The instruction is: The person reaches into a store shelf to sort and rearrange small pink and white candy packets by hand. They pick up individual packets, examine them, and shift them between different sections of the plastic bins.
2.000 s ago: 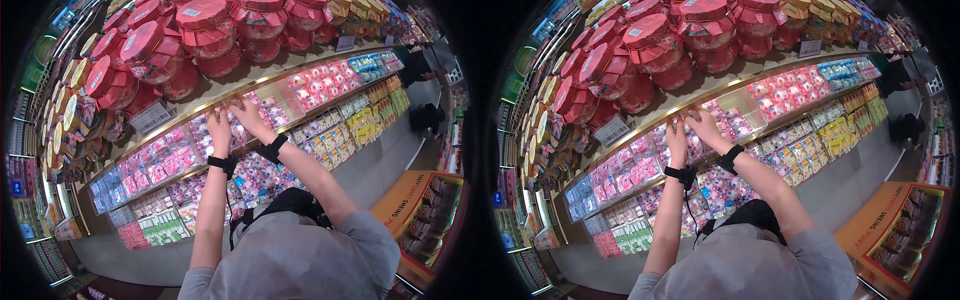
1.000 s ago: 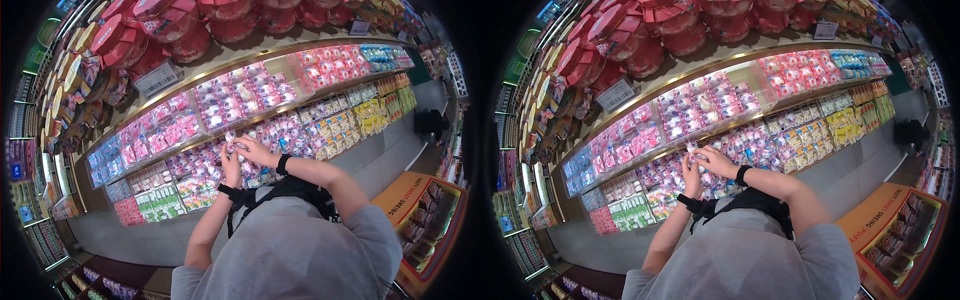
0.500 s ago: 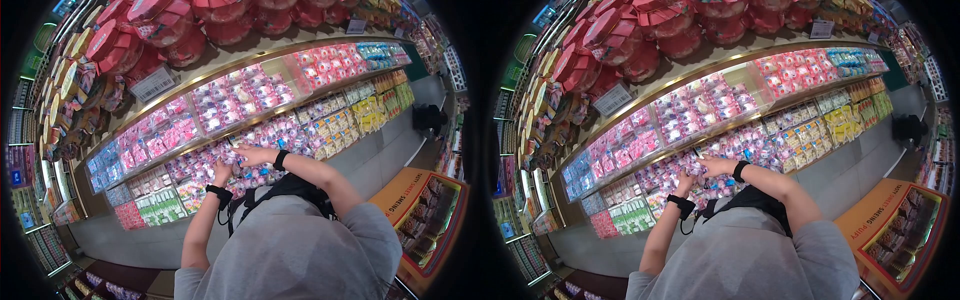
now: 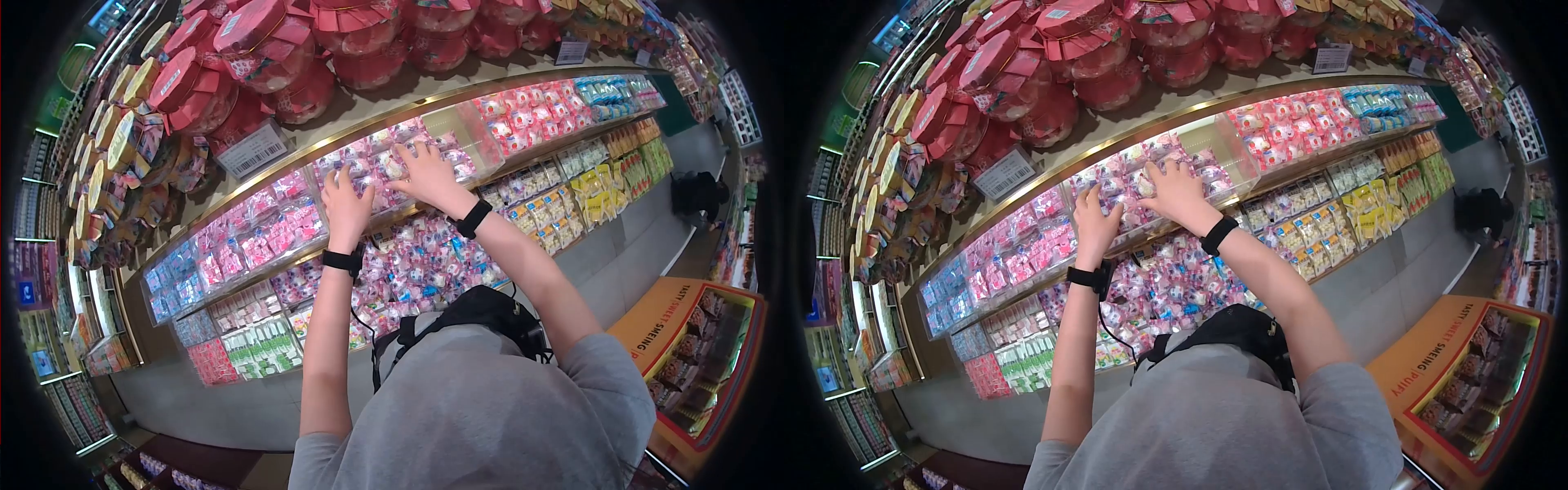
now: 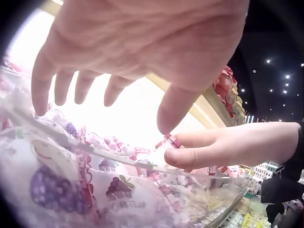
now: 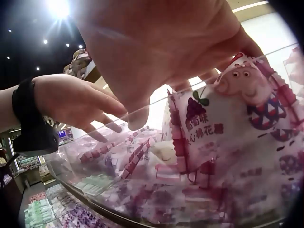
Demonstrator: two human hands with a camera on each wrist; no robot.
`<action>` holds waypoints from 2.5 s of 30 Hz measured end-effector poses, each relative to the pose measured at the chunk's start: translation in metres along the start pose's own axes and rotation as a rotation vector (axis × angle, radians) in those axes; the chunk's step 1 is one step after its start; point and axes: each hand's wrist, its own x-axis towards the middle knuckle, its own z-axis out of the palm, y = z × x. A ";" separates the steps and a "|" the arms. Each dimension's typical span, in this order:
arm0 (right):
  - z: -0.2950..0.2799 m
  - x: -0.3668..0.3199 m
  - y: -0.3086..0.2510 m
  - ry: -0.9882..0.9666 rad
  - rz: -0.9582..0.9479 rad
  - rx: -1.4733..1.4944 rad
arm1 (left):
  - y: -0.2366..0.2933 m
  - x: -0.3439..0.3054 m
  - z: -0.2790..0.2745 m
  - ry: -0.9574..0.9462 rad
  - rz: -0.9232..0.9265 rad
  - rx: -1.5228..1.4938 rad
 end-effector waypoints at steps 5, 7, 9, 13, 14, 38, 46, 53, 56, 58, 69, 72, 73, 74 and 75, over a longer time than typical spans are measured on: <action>0.012 0.012 -0.007 -0.093 0.074 -0.048 | 0.003 0.024 0.007 -0.120 -0.090 0.209; 0.013 0.018 -0.005 -0.060 0.116 -0.081 | 0.002 0.034 0.007 -0.101 -0.054 0.302; 0.014 0.023 0.000 -0.030 0.155 -0.116 | 0.001 0.045 0.007 -0.103 -0.124 0.328; 0.024 0.037 0.013 -0.095 0.237 0.200 | -0.005 0.049 0.004 -0.076 -0.149 0.408; 0.028 0.040 0.016 -0.100 0.261 0.277 | -0.007 0.049 0.004 -0.049 -0.117 0.418; 0.045 0.070 0.021 0.034 0.177 0.689 | -0.040 0.064 0.018 -0.080 -0.249 -0.181; 0.039 0.074 0.015 -0.064 0.086 0.695 | -0.066 0.074 0.037 -0.132 -0.362 -0.488; 0.034 0.073 0.009 -0.149 -0.026 0.766 | -0.025 0.069 0.011 -0.399 -0.368 -0.757; 0.025 0.072 0.008 -0.208 -0.012 0.777 | -0.018 0.067 0.009 -0.380 -0.360 -0.826; 0.023 0.072 0.006 -0.234 -0.003 0.802 | -0.019 0.068 0.011 -0.341 -0.384 -0.822; 0.019 0.069 -0.009 -0.113 0.011 0.645 | -0.018 0.067 0.013 -0.316 -0.432 -1.052; 0.015 0.061 -0.015 0.049 0.067 0.646 | -0.012 0.065 0.014 -0.200 -0.431 -0.975; 0.012 0.059 -0.016 0.045 0.068 0.645 | -0.012 0.063 0.014 -0.201 -0.435 -0.976; 0.009 0.059 -0.015 0.032 0.052 0.676 | -0.012 0.062 0.014 -0.149 -0.451 -0.991; 0.007 0.059 -0.015 0.019 0.038 0.707 | -0.008 0.060 0.013 -0.097 -0.468 -1.006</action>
